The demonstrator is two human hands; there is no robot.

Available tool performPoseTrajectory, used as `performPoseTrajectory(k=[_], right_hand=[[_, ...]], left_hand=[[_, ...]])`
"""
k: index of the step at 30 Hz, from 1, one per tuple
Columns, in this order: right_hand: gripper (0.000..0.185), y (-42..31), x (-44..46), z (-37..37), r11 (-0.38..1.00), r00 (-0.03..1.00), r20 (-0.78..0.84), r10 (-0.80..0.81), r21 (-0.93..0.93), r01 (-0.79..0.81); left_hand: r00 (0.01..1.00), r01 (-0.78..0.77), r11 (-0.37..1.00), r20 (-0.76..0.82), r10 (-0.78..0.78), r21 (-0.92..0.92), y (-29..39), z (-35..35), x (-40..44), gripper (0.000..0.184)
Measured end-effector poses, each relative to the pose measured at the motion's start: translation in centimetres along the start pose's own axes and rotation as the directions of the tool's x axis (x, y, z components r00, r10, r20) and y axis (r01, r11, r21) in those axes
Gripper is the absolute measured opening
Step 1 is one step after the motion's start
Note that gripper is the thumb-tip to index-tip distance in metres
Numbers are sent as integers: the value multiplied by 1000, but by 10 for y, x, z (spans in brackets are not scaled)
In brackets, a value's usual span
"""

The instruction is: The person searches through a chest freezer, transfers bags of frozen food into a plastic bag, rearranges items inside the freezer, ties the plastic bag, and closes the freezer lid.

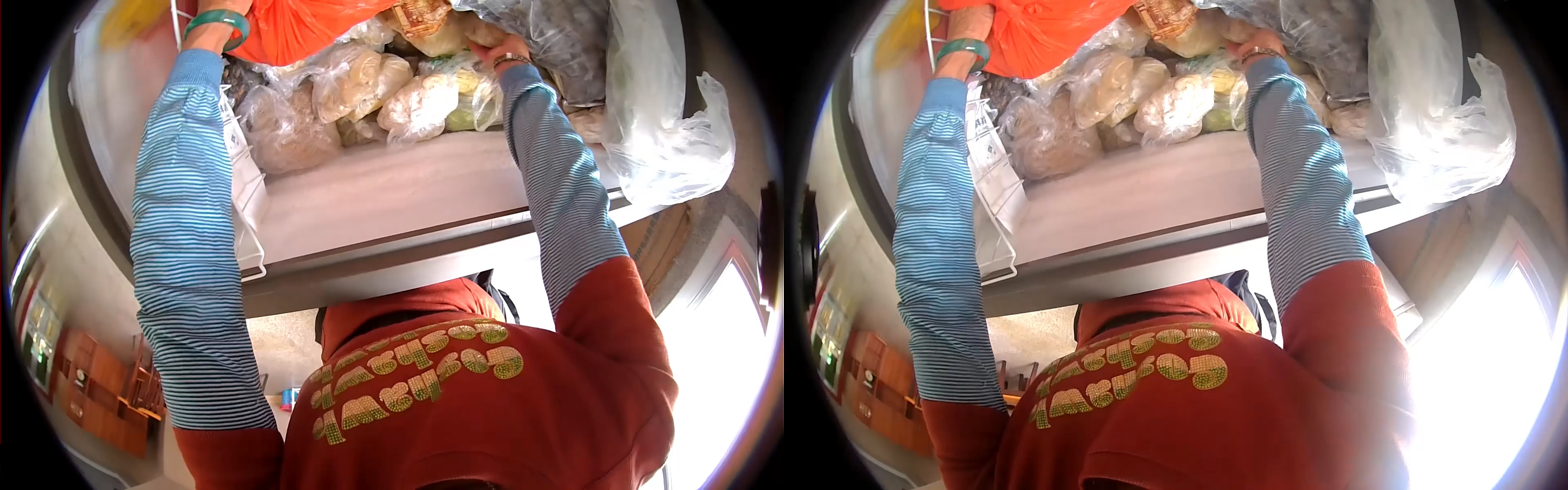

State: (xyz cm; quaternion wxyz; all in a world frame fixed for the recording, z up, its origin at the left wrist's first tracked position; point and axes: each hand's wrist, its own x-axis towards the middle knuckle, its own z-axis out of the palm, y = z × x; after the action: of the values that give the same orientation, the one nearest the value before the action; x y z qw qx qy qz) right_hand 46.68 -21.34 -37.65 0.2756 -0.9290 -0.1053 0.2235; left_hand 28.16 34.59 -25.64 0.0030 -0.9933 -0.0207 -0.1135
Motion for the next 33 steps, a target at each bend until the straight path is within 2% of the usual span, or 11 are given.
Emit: performPoseTrajectory(k=[2, 5, 7, 10, 11, 13, 16, 24, 26, 28, 33], right_hand=[[27, -22, -3, -3, 988, 998, 57, -13, -151, 22], [32, -128, -60, -44, 759, 947, 256, 193, -651, 21], [34, -143, -72, -45, 731, 944, 237, 230, -682, -7], [34, -39, -29, -4, 999, 998, -48, 45, 21, -44], [35, 9, -20, 13, 915, 998, -66, 18, 403, 10], [38, -76, -64, -44, 366, 852, 210, 479, 835, -411], [44, -113, -99, -90, 109, 740, 362, 567, 857, -503], [45, -132, -156, -148, 362, 713, 608, 351, 614, -702], [44, -139, -180, -151, 363, 785, 537, 309, 696, -619], [41, -134, -192, -156, 564, 748, 627, 217, 545, -620], [50, -160, -214, -143, 652, 585, 807, 78, 403, -643]], left_hand=[[1000, -7, 1000, 4, 7, 11, -8, 6, 6, 19], [1000, -11, 999, 1, 11, 32, -15, 14, 9, 18], [1000, -14, 999, 4, 14, 37, -16, 15, 9, 18], [1000, -23, 998, 8, 22, 57, -22, 17, 11, 18], [1000, -26, 998, 9, 26, 60, -22, 20, 9, 18], [1000, -31, 997, 7, 31, 69, -26, 23, 11, 18], [999, -44, 996, 10, 43, 79, -31, 30, 11, 18], [999, 16, 991, 40, -21, 132, -12, 26, 13, 19], [999, 30, 993, 35, -34, 118, -2, 18, 11, 20], [998, 42, 993, 34, -46, 108, 6, 8, 10, 21], [996, 72, 993, 47, -77, 96, 32, -21, -2, 23]])
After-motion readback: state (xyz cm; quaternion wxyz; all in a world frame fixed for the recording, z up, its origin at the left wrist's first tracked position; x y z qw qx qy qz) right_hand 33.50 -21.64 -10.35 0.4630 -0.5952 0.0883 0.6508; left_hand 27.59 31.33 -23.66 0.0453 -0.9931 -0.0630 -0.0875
